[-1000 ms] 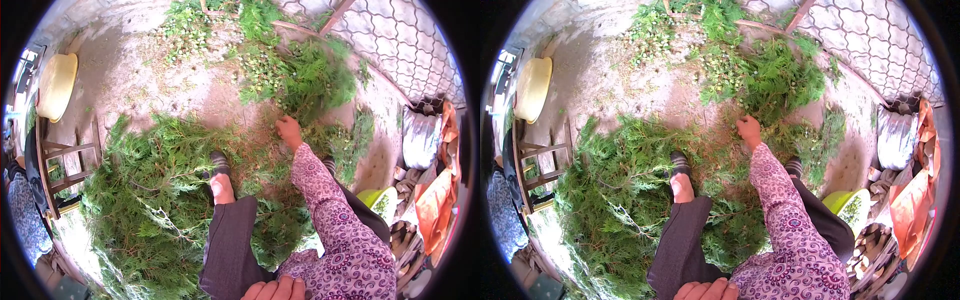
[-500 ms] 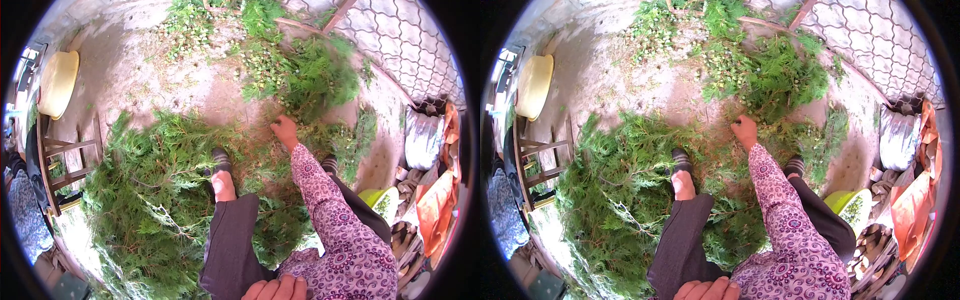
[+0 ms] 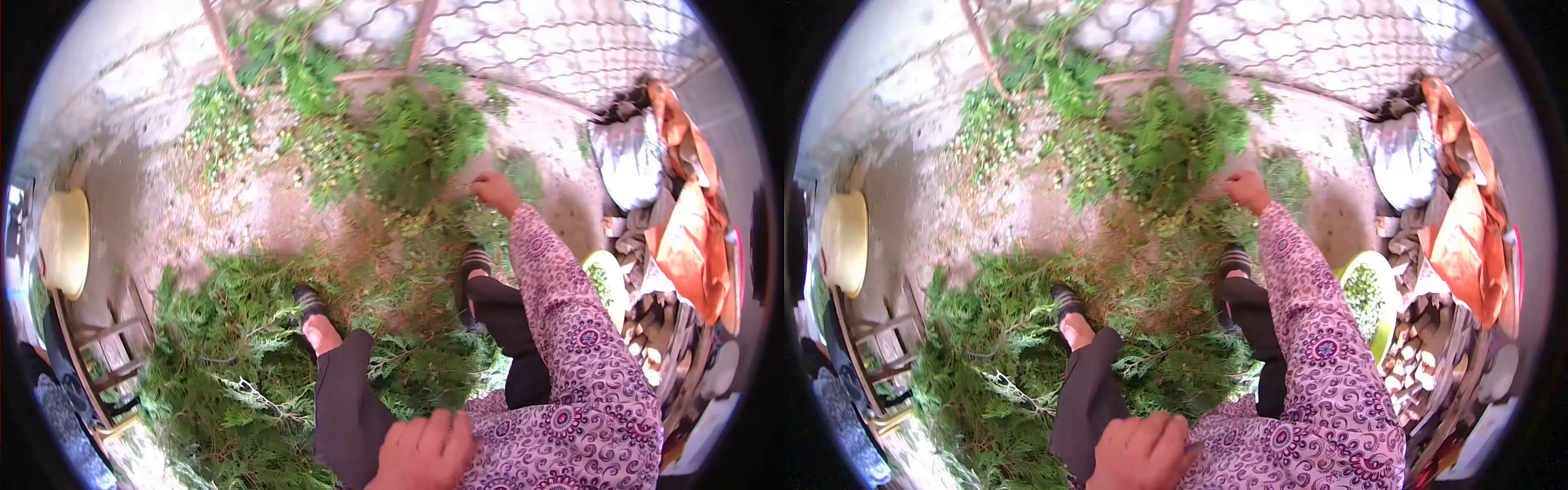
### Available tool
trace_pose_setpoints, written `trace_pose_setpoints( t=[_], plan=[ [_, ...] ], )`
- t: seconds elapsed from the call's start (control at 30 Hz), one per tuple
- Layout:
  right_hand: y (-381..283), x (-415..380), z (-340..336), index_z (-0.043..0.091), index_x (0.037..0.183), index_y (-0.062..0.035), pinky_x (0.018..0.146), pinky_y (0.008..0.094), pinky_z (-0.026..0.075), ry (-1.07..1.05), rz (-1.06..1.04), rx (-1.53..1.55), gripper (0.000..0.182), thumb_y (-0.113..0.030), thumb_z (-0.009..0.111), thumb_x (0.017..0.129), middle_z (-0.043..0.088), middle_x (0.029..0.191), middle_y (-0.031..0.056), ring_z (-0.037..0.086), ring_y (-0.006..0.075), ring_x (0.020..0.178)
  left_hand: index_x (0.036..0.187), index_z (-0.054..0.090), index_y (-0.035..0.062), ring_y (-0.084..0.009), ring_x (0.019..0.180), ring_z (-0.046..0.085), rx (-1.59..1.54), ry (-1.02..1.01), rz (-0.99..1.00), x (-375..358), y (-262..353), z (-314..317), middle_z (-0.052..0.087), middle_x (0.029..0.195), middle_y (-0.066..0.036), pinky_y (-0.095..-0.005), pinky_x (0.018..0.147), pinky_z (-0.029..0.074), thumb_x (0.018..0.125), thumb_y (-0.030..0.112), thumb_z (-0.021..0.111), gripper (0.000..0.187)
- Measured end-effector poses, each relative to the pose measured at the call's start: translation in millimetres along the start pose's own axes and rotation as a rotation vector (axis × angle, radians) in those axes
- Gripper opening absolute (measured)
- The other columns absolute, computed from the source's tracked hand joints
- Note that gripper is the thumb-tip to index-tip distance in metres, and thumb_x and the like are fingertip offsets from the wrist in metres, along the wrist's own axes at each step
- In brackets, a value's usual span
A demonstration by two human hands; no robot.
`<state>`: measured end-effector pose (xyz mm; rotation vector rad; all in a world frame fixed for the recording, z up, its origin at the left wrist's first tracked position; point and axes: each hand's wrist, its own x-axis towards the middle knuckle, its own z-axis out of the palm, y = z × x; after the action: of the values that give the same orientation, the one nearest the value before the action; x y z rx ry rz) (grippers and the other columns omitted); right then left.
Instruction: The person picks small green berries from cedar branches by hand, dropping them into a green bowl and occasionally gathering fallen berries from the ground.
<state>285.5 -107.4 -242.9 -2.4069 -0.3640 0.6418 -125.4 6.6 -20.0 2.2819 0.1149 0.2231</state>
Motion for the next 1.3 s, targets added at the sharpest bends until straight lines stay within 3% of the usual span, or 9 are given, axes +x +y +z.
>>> trace_pose_setpoints(
  t=[0.27, 0.47, 0.57, 0.63, 0.7, 0.83, 0.97, 1.07, 1.3],
  plan=[
    [92, -149, -191, 0.062, 0.079, -0.0015, 0.042, 0.0277, 0.044, 0.386, 0.281, -0.04, 0.02, -0.018, 0.055, 0.07, 0.057, 0.051, 0.0066, 0.054, 0.0139, 0.042, 0.089, 0.057, 0.0066, -0.0283, 0.071, 0.053, 0.139, -0.049, -0.082, 0, 7, 32, 0.054, 0.075, -0.011, -0.0385, 0.064, 0.042, 0.065, 0.017, 0.068, 0.029],
    [222, -293, -188, 0.059, 0.074, 0.0033, 0.04, 0.0271, 0.042, 0.733, 0.476, 0.358, 0.014, -0.009, 0.055, 0.069, 0.056, 0.056, 0.0122, 0.053, 0.0155, 0.043, 0.08, 0.054, 0.0036, -0.0313, 0.072, 0.055, 0.388, -0.044, -0.038, -1, 13, 53, 0.056, 0.074, -0.015, -0.0407, 0.062, 0.041, 0.072, 0.022, 0.064, 0.022],
    [283, -331, -185, 0.059, 0.085, 0.0027, 0.04, 0.0284, 0.044, 0.662, 0.633, 0.323, 0.021, -0.011, 0.055, 0.069, 0.057, 0.057, 0.0106, 0.053, 0.0167, 0.044, 0.079, 0.055, 0.0027, -0.0326, 0.074, 0.056, 0.412, -0.109, -0.115, -3, -1, 68, 0.057, 0.077, -0.016, -0.0424, 0.064, 0.043, 0.073, 0.024, 0.061, 0.022],
    [279, -357, -182, 0.057, 0.1, 0.0015, 0.042, 0.0292, 0.046, 0.676, 0.625, 0.504, 0.033, -0.013, 0.056, 0.07, 0.06, 0.072, 0.0131, 0.056, 0.0168, 0.05, 0.082, 0.056, 0.0027, -0.0332, 0.077, 0.057, 0.527, -0.154, -0.123, -6, -9, 74, 0.058, 0.079, -0.017, -0.0432, 0.066, 0.045, 0.075, 0.027, 0.059, 0.025],
    [262, -376, -186, 0.041, 0.125, -0.009, 0.057, 0.0358, 0.053, 0.638, 0.744, 0.472, 0.062, -0.025, 0.061, 0.069, 0.05, 0.113, 0.0156, 0.056, 0.0245, 0.088, 0.083, 0.056, 0.0032, -0.0333, 0.078, 0.057, 0.565, -0.162, -0.133, -8, -17, 77, 0.059, 0.08, -0.017, -0.0436, 0.067, 0.045, 0.075, 0.027, 0.06, 0.025],
    [271, -393, -189, 0.041, 0.126, -0.0093, 0.07, 0.0396, 0.052, 0.552, 0.748, 0.366, 0.065, -0.03, 0.064, 0.069, 0.044, 0.124, 0.0147, 0.051, 0.0285, 0.102, 0.085, 0.057, 0.0038, -0.0338, 0.081, 0.057, 0.646, -0.182, -0.178, -13, -18, 76, 0.06, 0.083, -0.017, -0.0441, 0.07, 0.046, 0.075, 0.029, 0.06, 0.027],
    [276, -399, -179, 0.049, 0.118, -0.0043, 0.07, 0.0347, 0.051, 0.574, 0.63, 0.482, 0.054, -0.029, 0.062, 0.072, 0.052, 0.115, 0.0147, 0.055, 0.0257, 0.094, 0.086, 0.057, 0.0028, -0.0343, 0.084, 0.057, 0.639, -0.202, -0.291, -20, -14, 70, 0.059, 0.086, -0.017, -0.0432, 0.072, 0.046, 0.075, 0.029, 0.059, 0.029],
    [287, -395, -170, 0.058, 0.107, -0.0017, 0.061, 0.0291, 0.049, 0.49, 0.571, 0.467, 0.043, -0.029, 0.06, 0.074, 0.061, 0.093, 0.0135, 0.058, 0.018, 0.064, 0.087, 0.057, 0.0029, -0.034, 0.084, 0.057, 0.665, -0.183, -0.257, -27, -12, 67, 0.06, 0.087, -0.017, -0.0427, 0.073, 0.046, 0.075, 0.03, 0.059, 0.029],
    [264, -347, -147, 0.062, 0.098, -0.0009, 0.05, 0.0255, 0.047, 0.308, 0.338, 0.558, 0.028, -0.02, 0.057, 0.078, 0.062, 0.073, 0.0085, 0.055, 0.0128, 0.054, 0.083, 0.059, 0.0013, -0.0362, 0.081, 0.057, 0.533, -0.219, -0.223, -7, -10, 67, 0.06, 0.082, -0.02, -0.0414, 0.072, 0.046, 0.074, 0.028, 0.061, 0.028]
  ],
)
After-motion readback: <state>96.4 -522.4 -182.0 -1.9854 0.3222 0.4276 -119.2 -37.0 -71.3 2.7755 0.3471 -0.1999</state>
